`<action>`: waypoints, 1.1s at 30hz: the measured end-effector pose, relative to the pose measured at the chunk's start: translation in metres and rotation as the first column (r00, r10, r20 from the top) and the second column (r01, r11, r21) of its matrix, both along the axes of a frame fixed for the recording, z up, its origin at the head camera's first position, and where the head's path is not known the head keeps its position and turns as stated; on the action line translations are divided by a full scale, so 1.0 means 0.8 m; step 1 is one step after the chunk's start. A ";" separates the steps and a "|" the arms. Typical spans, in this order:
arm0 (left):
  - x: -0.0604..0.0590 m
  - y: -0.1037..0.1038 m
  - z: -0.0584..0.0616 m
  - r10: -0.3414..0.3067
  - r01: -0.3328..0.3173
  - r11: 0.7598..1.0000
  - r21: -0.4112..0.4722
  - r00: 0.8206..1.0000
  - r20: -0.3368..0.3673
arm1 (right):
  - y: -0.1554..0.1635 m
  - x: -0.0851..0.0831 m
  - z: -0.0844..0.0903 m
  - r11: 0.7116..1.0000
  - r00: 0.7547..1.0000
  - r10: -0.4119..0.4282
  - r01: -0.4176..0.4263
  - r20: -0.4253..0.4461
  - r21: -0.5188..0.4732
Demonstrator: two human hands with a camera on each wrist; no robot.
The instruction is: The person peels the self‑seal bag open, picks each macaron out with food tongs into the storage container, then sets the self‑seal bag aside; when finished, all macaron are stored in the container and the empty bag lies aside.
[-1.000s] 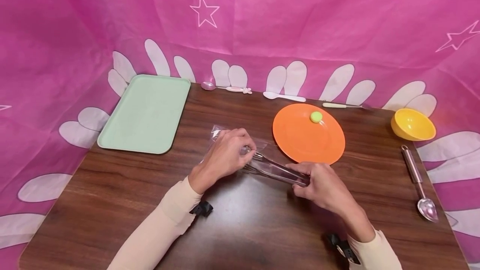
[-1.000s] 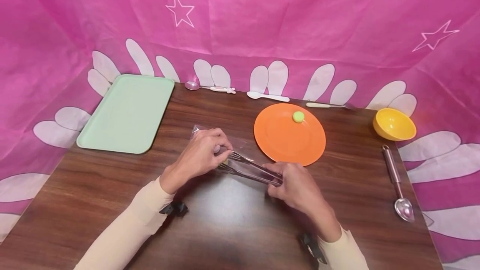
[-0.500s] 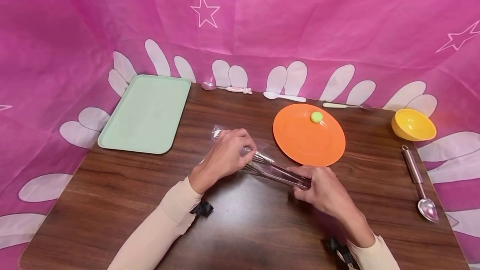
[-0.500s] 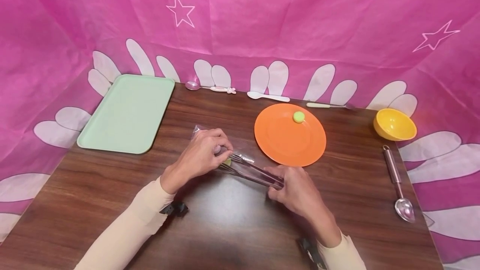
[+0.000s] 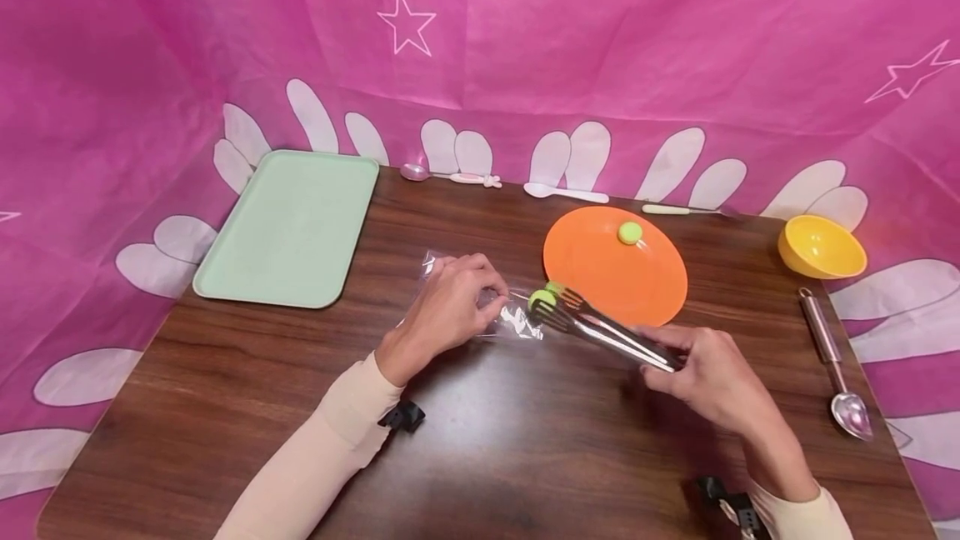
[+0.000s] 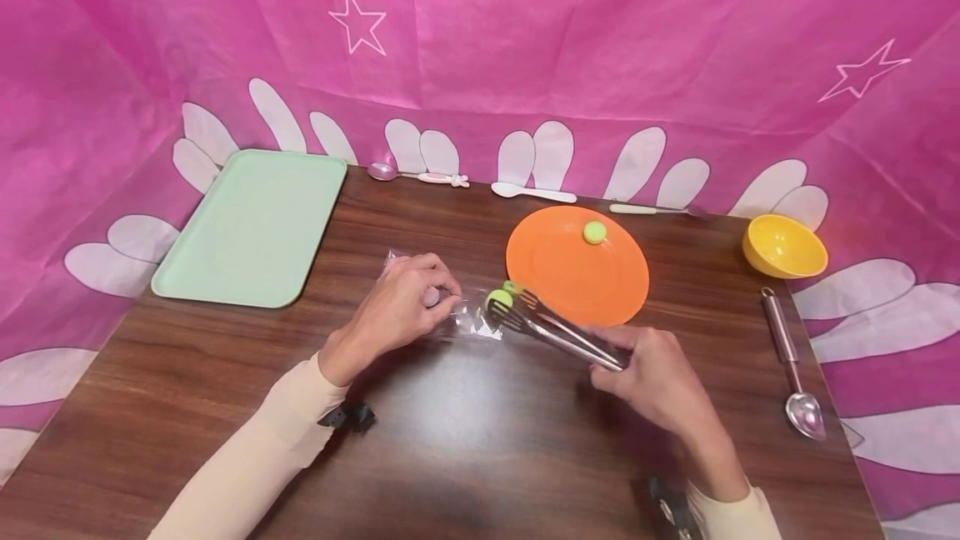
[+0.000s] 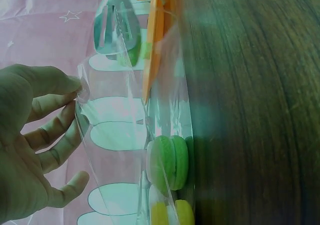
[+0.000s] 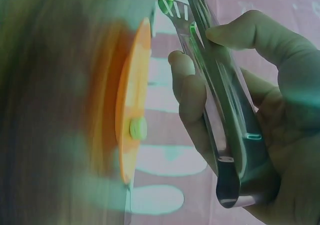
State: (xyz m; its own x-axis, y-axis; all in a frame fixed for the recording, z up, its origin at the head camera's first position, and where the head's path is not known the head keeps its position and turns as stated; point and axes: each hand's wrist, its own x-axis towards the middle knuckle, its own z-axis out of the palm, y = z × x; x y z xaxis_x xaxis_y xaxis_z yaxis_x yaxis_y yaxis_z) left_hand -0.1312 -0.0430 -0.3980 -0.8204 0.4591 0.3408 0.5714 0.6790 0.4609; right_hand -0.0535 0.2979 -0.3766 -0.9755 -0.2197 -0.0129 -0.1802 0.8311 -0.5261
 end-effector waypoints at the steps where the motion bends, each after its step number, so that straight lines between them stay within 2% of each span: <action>1: 0.000 0.000 0.000 -0.001 0.001 1.000 0.000 1.000 0.003 | 0.006 -0.001 0.001 1.000 1.000 -0.016 0.016 0.000 0.008; 7: 0.000 0.000 -0.001 -0.003 0.003 1.000 -0.008 1.000 0.019 | 0.041 -0.017 -0.002 0.989 0.991 -0.131 0.129 0.022 0.071; 11: 0.000 0.001 -0.002 -0.003 0.004 1.000 -0.012 0.999 0.032 | 0.060 -0.027 -0.010 0.970 0.977 -0.209 0.212 -0.042 0.116; 15: 0.001 0.002 -0.003 -0.005 0.005 1.000 -0.012 0.999 0.033 | 0.074 -0.032 -0.018 0.937 0.946 -0.304 0.319 -0.115 0.144; 19: 0.001 0.003 -0.003 -0.007 0.008 1.000 -0.011 1.000 0.025 | 0.082 -0.036 -0.024 0.900 0.912 -0.390 0.406 -0.127 0.155; 29: 0.001 0.002 -0.003 -0.007 0.008 1.000 -0.004 0.999 0.037 | 0.090 -0.041 -0.032 0.871 0.890 -0.453 0.453 -0.048 0.189; 33: 0.001 0.002 -0.002 -0.007 0.007 1.000 -0.005 0.999 0.039 | 0.088 -0.038 -0.029 0.872 0.890 -0.450 0.456 -0.077 0.180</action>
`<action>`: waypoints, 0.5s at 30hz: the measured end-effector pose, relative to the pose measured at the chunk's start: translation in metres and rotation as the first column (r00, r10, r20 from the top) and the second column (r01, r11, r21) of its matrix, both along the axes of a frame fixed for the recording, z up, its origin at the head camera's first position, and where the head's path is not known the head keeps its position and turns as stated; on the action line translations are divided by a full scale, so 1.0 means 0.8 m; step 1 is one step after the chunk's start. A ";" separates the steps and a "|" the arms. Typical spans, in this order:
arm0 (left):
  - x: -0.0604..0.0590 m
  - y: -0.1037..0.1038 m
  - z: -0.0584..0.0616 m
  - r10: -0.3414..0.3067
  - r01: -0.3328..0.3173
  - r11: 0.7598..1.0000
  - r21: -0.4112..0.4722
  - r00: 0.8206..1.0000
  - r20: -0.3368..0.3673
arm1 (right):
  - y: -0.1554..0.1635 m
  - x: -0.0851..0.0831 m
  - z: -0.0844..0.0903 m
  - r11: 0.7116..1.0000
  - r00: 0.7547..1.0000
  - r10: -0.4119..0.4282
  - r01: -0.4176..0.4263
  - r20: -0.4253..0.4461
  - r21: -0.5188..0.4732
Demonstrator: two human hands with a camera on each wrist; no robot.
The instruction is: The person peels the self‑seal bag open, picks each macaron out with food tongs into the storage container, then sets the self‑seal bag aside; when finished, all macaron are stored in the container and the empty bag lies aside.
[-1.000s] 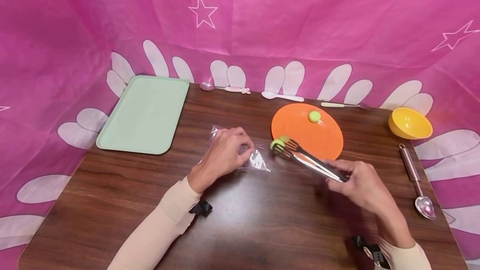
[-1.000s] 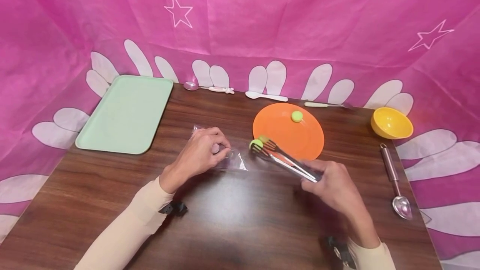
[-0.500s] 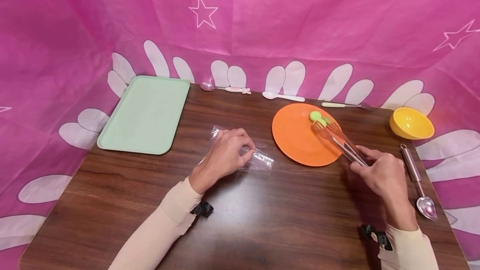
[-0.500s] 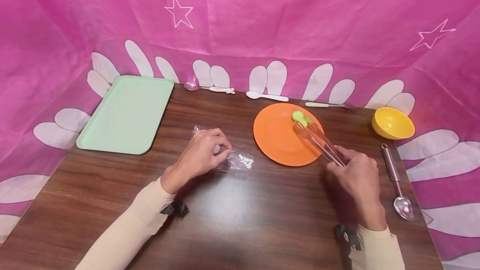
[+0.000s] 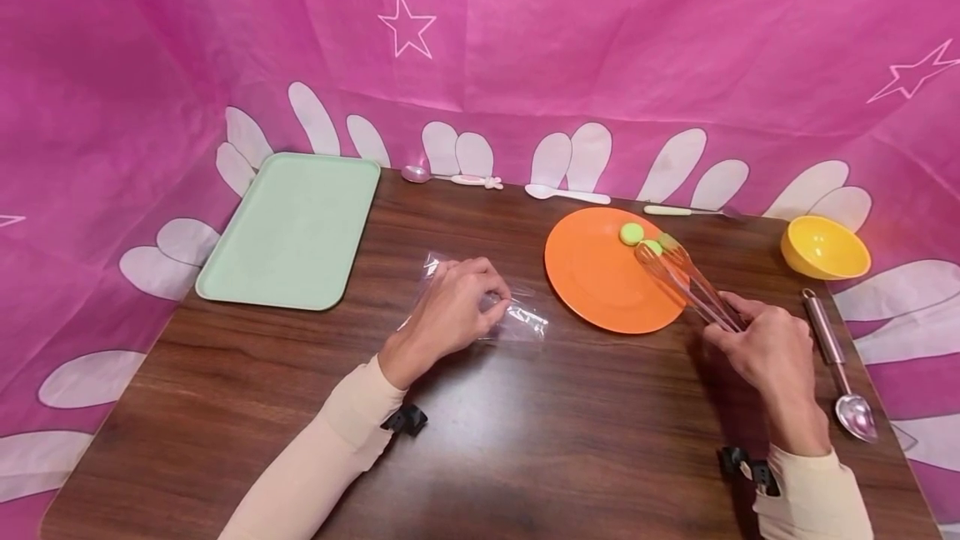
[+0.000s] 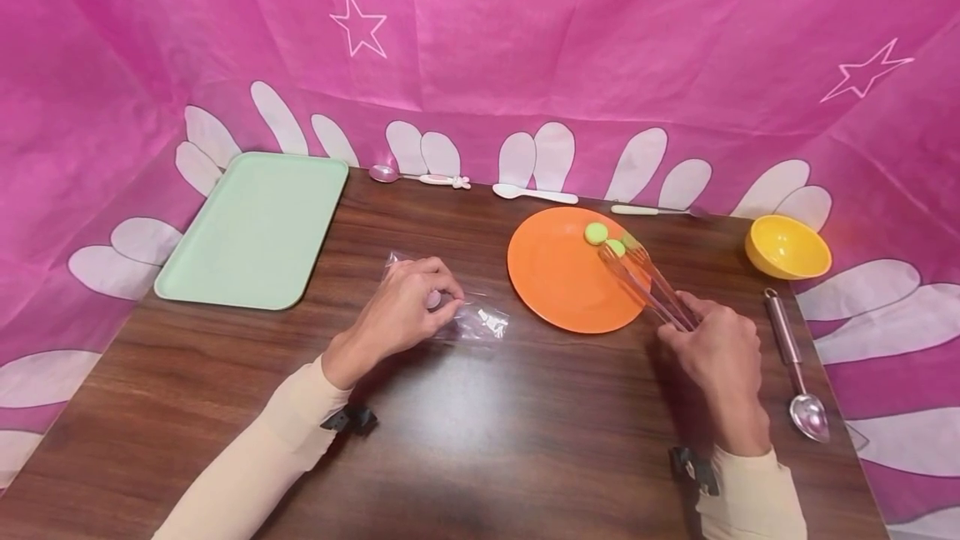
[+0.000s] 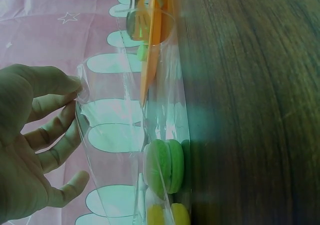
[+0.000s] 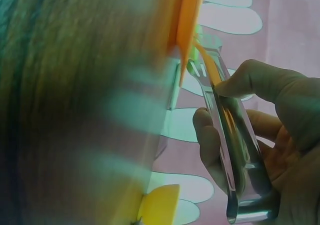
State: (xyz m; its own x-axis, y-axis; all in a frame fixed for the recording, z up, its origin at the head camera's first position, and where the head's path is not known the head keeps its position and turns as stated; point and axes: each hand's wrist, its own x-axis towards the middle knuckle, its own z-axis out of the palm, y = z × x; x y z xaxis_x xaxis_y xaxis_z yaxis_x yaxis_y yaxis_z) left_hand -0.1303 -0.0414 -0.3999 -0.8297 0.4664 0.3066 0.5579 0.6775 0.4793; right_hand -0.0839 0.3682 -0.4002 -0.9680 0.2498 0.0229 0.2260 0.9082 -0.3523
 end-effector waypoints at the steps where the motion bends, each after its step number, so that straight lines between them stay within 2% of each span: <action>1: 0.000 0.000 0.000 0.000 0.000 1.000 -0.001 1.000 0.001 | -0.001 0.001 0.002 1.000 1.000 0.001 -0.001 -0.021 0.004; 6: 0.000 0.000 0.000 0.002 -0.002 1.000 -0.002 1.000 -0.002 | -0.019 0.014 0.014 0.999 0.985 0.044 -0.044 -0.167 0.003; 10: 0.000 0.000 0.000 0.007 -0.007 1.000 -0.004 1.000 -0.016 | -0.039 0.029 0.030 0.981 0.965 0.173 -0.185 -0.197 -0.048; 13: 0.000 0.000 0.000 0.011 -0.011 1.000 -0.007 1.000 -0.022 | -0.053 0.040 0.036 0.932 0.933 0.316 -0.339 -0.172 -0.125; 15: 0.000 0.000 0.001 0.011 -0.012 1.000 -0.007 1.000 -0.024 | -0.064 0.046 0.036 0.885 0.896 0.414 -0.437 -0.162 -0.161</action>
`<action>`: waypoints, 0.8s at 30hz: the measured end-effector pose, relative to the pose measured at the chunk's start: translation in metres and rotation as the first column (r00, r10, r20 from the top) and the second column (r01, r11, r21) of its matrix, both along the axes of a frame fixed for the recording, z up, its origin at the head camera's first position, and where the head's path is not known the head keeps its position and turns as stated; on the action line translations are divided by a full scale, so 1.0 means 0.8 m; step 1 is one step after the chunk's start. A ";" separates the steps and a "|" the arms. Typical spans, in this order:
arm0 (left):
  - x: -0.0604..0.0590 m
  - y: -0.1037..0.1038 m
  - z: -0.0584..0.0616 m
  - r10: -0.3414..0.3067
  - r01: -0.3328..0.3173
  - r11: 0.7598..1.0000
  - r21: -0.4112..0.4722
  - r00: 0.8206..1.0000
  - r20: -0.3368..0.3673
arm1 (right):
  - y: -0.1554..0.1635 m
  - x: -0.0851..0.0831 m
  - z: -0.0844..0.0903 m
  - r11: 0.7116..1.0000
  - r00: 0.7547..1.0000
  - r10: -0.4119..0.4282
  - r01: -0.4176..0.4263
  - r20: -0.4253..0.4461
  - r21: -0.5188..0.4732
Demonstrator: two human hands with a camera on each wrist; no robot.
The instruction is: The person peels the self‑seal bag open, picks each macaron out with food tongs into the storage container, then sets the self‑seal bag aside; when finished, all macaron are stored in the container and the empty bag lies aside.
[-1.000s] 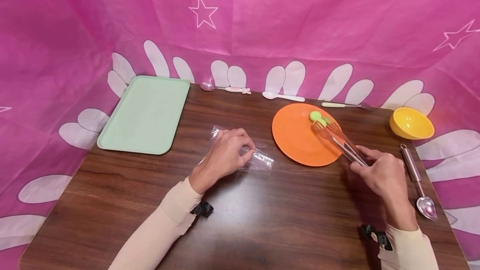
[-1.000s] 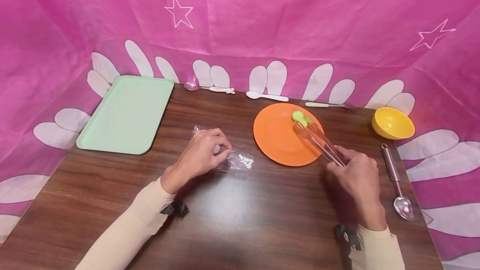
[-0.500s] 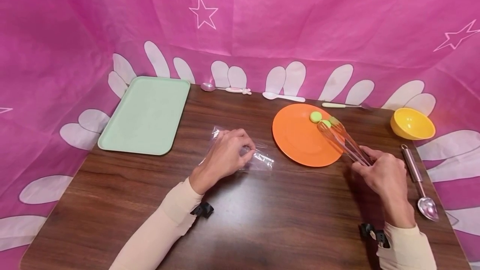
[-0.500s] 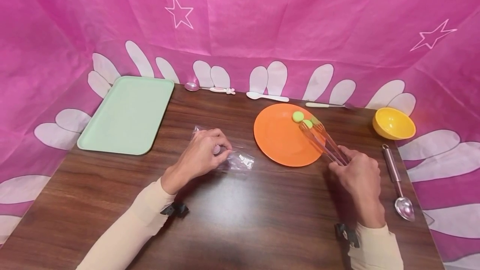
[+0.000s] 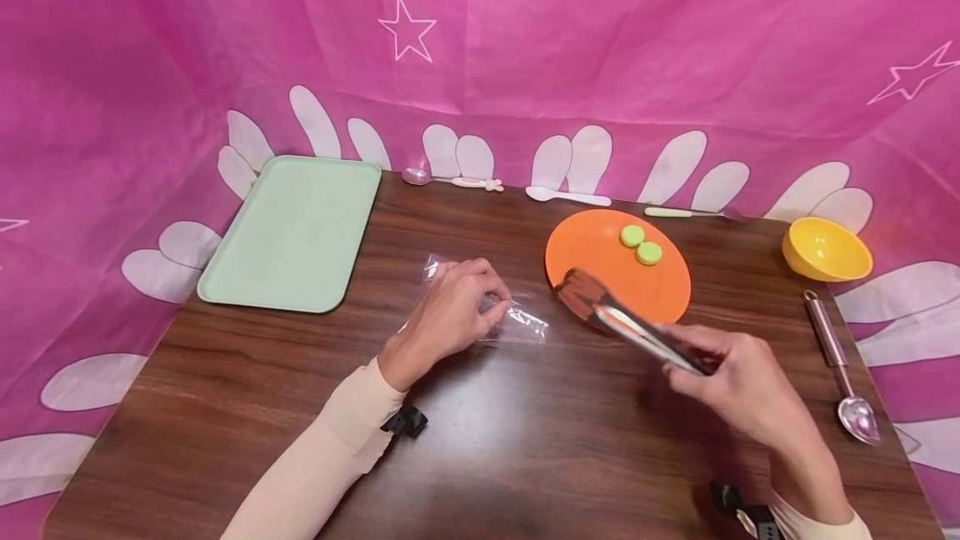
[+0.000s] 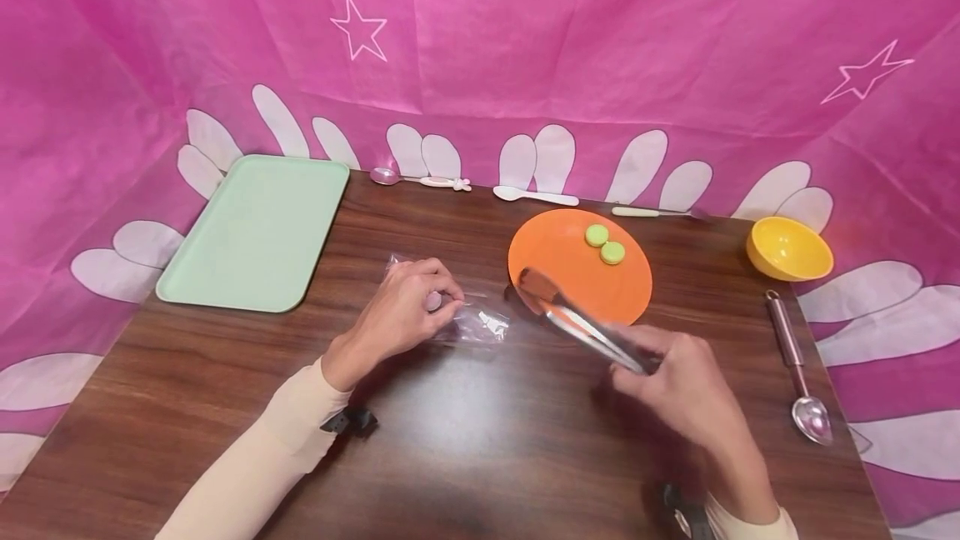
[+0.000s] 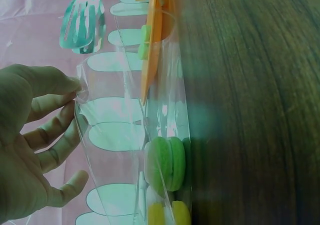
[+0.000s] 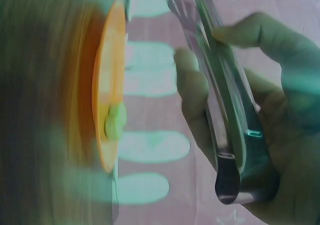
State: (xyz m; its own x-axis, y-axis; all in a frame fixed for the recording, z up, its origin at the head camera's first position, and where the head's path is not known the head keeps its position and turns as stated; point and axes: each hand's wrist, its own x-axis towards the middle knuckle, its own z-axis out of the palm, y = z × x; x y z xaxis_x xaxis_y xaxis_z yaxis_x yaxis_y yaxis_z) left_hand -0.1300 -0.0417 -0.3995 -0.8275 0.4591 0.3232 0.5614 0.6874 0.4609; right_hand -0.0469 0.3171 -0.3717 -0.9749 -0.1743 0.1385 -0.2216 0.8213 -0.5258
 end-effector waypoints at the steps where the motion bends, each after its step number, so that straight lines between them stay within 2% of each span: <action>1: 0.000 0.000 0.000 0.000 0.000 1.000 0.002 1.000 -0.001 | -0.005 0.002 -0.001 0.999 0.999 0.044 -0.044 0.015 -0.010; 3: 0.000 0.000 0.000 -0.001 0.001 1.000 0.005 1.000 -0.004 | -0.016 0.003 -0.007 0.994 0.993 0.108 -0.107 0.039 -0.016; 5: 0.000 0.000 0.000 -0.004 0.004 1.000 0.009 1.000 -0.009 | -0.028 0.000 -0.013 0.992 0.989 0.130 -0.129 0.068 -0.011; 9: 0.001 0.000 0.001 -0.009 0.009 1.000 0.010 1.000 -0.013 | -0.056 -0.011 -0.026 0.993 0.981 0.121 -0.120 0.152 -0.016; 12: 0.001 0.000 0.001 -0.014 0.014 1.000 0.014 1.000 -0.008 | -0.078 -0.022 -0.032 0.992 0.975 0.125 -0.123 0.182 -0.020; 24: 0.000 0.000 0.003 -0.016 0.016 1.000 0.014 1.000 -0.015 | -0.127 -0.053 -0.036 0.989 0.977 0.138 -0.144 0.160 0.030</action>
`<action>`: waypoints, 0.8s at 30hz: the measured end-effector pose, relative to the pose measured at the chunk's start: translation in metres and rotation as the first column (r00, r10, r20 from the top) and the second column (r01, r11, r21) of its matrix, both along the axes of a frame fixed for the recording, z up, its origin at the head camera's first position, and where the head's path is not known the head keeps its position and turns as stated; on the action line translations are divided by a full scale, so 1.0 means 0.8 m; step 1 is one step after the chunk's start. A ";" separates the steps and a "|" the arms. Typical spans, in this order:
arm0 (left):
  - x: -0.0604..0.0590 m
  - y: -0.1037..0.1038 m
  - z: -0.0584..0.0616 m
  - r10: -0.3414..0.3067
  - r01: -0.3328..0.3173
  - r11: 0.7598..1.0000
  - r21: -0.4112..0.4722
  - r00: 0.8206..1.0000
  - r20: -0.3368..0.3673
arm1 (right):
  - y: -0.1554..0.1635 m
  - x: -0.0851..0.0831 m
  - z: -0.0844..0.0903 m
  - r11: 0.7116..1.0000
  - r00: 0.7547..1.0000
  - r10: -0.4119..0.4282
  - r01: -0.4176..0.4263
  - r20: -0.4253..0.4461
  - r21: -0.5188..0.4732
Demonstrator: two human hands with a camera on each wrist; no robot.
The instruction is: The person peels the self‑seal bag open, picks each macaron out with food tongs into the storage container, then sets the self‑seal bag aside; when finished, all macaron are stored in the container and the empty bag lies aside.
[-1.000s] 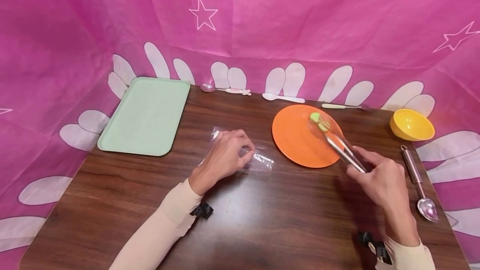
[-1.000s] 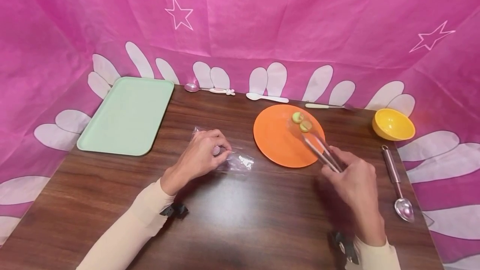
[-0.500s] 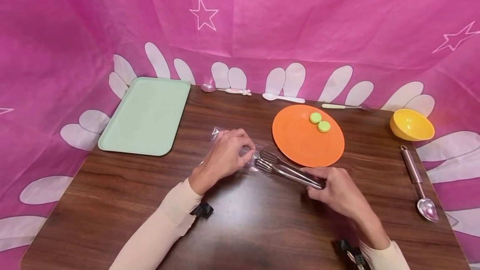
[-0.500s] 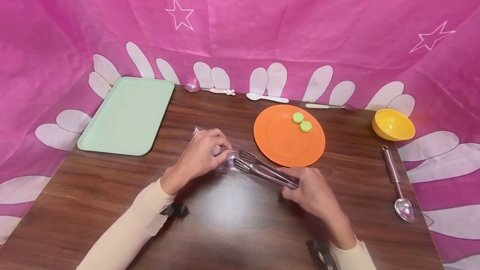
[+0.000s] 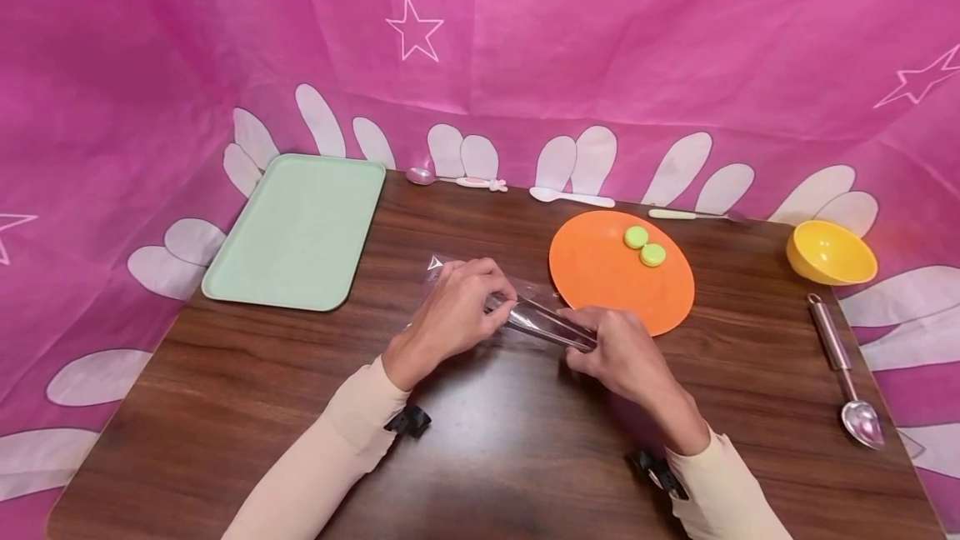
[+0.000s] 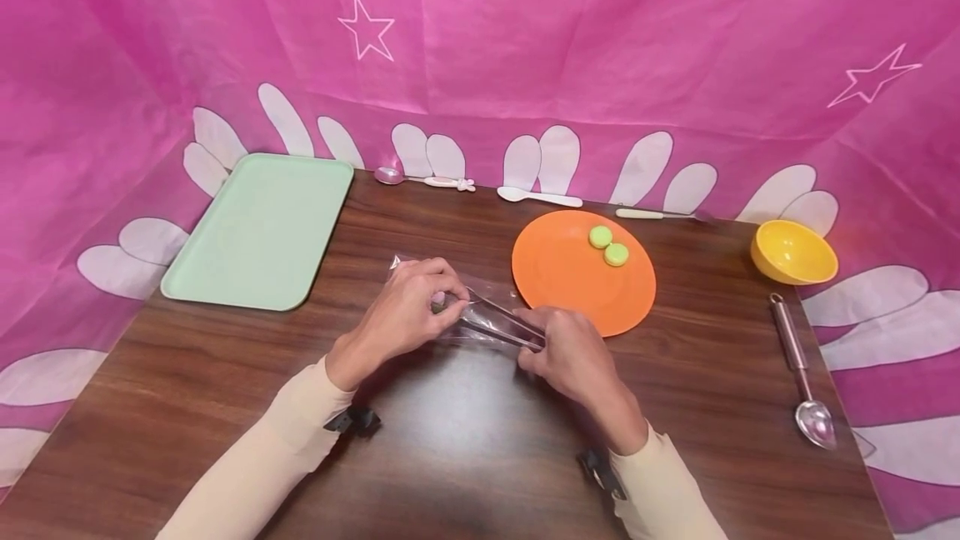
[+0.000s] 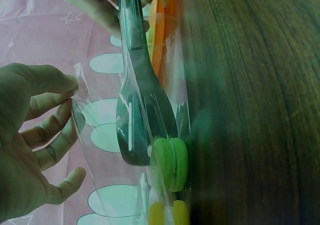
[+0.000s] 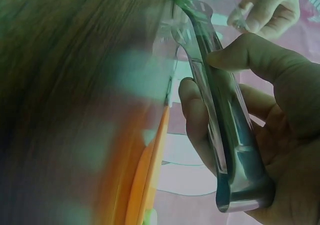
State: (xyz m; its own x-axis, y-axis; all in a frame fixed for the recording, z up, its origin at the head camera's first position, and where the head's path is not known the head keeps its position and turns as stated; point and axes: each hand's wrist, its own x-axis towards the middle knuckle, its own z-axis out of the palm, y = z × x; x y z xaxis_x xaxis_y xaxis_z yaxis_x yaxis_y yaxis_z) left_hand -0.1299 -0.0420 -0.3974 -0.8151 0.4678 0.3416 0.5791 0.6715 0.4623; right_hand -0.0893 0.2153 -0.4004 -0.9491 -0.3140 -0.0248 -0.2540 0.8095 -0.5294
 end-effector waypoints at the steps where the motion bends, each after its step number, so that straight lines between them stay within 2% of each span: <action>1: 0.000 0.000 0.000 0.000 0.000 1.000 0.001 1.000 0.000 | -0.002 -0.001 -0.001 1.000 1.000 0.001 -0.001 -0.005 0.003; 13: 0.000 0.000 -0.002 0.000 0.000 1.000 0.010 1.000 0.014 | -0.010 -0.007 -0.004 1.000 0.999 0.010 -0.010 -0.031 -0.006; 24: -0.001 -0.001 -0.002 -0.006 0.007 1.000 0.008 1.000 -0.022 | 0.028 0.017 0.008 0.998 1.000 -0.020 0.019 -0.020 -0.057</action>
State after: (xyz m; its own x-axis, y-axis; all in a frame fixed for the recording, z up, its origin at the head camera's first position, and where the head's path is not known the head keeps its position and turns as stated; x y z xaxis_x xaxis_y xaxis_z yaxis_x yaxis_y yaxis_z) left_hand -0.1305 -0.0429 -0.3991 -0.8044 0.4703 0.3629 0.5934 0.6641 0.4548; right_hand -0.0756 0.2374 -0.3943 -0.9551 -0.2960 0.0126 -0.2502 0.7831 -0.5693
